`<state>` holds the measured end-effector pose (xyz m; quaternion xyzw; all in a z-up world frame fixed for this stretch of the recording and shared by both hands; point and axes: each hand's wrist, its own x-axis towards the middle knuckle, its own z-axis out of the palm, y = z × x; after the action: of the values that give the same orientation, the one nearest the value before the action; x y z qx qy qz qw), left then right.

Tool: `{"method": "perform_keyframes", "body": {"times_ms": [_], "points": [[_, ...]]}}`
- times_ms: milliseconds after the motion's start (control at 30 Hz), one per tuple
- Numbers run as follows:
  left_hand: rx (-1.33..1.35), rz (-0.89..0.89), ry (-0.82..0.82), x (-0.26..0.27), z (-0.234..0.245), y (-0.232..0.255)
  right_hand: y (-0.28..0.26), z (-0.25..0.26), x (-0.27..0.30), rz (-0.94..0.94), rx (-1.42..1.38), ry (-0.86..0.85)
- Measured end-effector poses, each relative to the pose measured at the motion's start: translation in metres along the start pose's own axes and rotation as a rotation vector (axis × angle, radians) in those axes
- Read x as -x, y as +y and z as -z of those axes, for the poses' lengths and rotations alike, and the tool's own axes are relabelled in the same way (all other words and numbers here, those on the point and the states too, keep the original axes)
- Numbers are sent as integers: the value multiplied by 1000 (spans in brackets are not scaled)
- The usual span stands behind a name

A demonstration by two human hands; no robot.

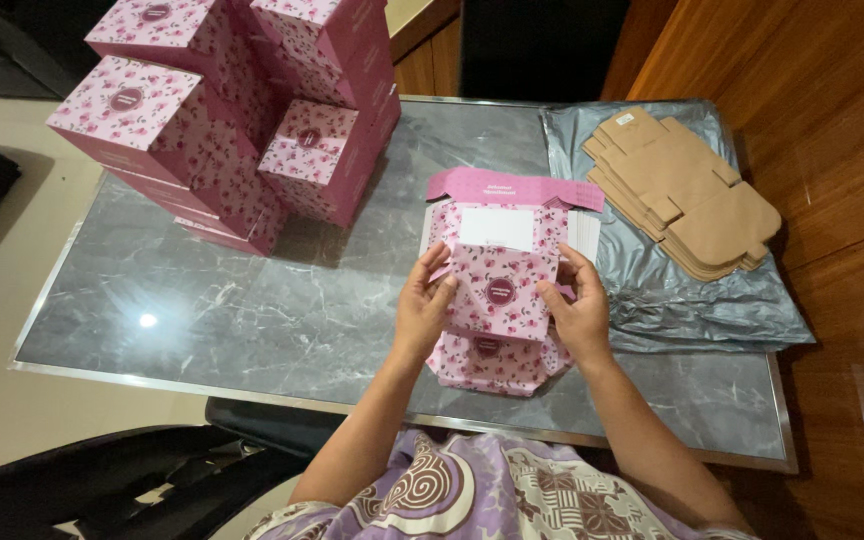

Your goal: The person assembles small pink patterned gift boxes from flat cardboard sheets. They fold the cardboard along pre-cut lines, tuck the flaps into slots to form the box structure, and then place the completed boxes onto a stack on the table.

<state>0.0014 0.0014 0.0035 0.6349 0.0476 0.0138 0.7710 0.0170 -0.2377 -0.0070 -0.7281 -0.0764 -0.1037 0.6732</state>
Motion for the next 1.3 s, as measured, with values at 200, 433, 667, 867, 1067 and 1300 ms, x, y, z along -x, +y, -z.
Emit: {"method": "perform_keyframes", "body": {"times_ms": [200,433,667,867,1067,1300], "points": [[-83,-18,-44,-9,9,-17,-3,-1,-1,-10,-20,12],[-82,39,20,-8,8,-15,-8,-1,4,-70,-72,24],[-111,-4,92,-8,11,-28,-2,1,5,-102,-78,36],[26,190,-29,-15,24,-60,0,2,13,-182,112,-42],[131,117,-266,-16,41,-48,-29,6,22,98,128,-74],[87,-97,-387,1,41,6,-64,2,16,687,494,-20]]}}
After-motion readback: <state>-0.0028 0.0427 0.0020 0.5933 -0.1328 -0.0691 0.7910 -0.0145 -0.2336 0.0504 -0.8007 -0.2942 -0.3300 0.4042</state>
